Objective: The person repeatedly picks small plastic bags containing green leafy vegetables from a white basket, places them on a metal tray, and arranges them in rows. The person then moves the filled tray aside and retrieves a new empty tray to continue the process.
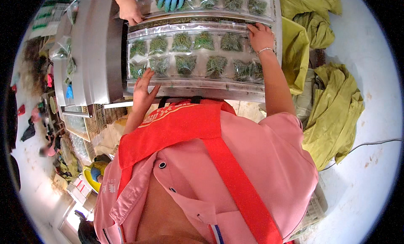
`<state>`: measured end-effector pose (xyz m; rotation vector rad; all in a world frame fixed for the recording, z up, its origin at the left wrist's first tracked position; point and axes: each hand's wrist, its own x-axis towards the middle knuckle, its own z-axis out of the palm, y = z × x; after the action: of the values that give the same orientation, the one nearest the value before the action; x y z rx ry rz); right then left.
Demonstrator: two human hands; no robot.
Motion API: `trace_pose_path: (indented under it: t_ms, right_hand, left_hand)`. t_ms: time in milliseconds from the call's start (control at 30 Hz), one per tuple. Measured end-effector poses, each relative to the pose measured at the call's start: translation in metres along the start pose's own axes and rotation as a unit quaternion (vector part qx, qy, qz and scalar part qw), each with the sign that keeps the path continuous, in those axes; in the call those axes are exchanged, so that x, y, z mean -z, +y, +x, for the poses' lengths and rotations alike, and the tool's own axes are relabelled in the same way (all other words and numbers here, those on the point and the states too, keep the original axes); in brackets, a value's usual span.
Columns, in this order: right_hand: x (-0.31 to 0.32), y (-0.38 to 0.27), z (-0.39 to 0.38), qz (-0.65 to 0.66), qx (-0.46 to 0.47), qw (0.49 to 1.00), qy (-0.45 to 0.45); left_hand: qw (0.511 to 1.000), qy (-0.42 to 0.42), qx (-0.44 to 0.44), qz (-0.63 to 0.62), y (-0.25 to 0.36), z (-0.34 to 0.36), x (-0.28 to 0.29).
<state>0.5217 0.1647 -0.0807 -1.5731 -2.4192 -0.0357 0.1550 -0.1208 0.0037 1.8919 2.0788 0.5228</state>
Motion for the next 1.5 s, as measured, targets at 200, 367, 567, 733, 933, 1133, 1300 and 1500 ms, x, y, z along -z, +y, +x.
trace_pose_path:
  t_ms: [200, 367, 567, 733, 933, 1133, 1300, 1500]
  right_hand:
    - [0.002, -0.009, 0.013, -0.032, -0.073, 0.992, -0.095]
    - [0.017, -0.022, 0.030, -0.044, -0.152, 0.970, -0.187]
    - [0.015, -0.029, 0.002, 0.107, -0.075, 0.988, 0.087]
    - [0.036, -0.139, -0.055, 0.272, -0.033, 0.962, 0.019]
    - [0.019, -0.245, -0.130, 0.338, 0.041, 0.939, -0.038]
    - [0.024, -0.361, -0.120, 0.440, -0.060, 0.884, -0.147]
    - [0.046, -0.472, -0.106, 0.456, 0.157, 0.873, -0.067]
    - [0.095, -0.621, -0.080, 0.433, 0.408, 0.802, -0.057]
  left_hand:
    - [1.000, -0.001, 0.018, 0.004, 0.012, -0.005, 0.010]
    - [0.999, 0.039, -0.018, -0.006, 0.002, -0.008, 0.022]
    - [0.984, 0.176, -0.025, 0.006, -0.035, -0.016, 0.079]
    - [0.957, 0.284, -0.003, 0.052, -0.103, -0.036, 0.132]
    - [0.927, 0.362, 0.083, 0.052, -0.222, -0.095, 0.190]
    - [0.890, 0.418, 0.167, 0.076, -0.350, -0.147, 0.242]
    - [0.929, 0.290, 0.175, 0.150, -0.388, -0.187, 0.244]
    - [0.962, 0.147, 0.137, 0.187, -0.401, -0.186, 0.255]
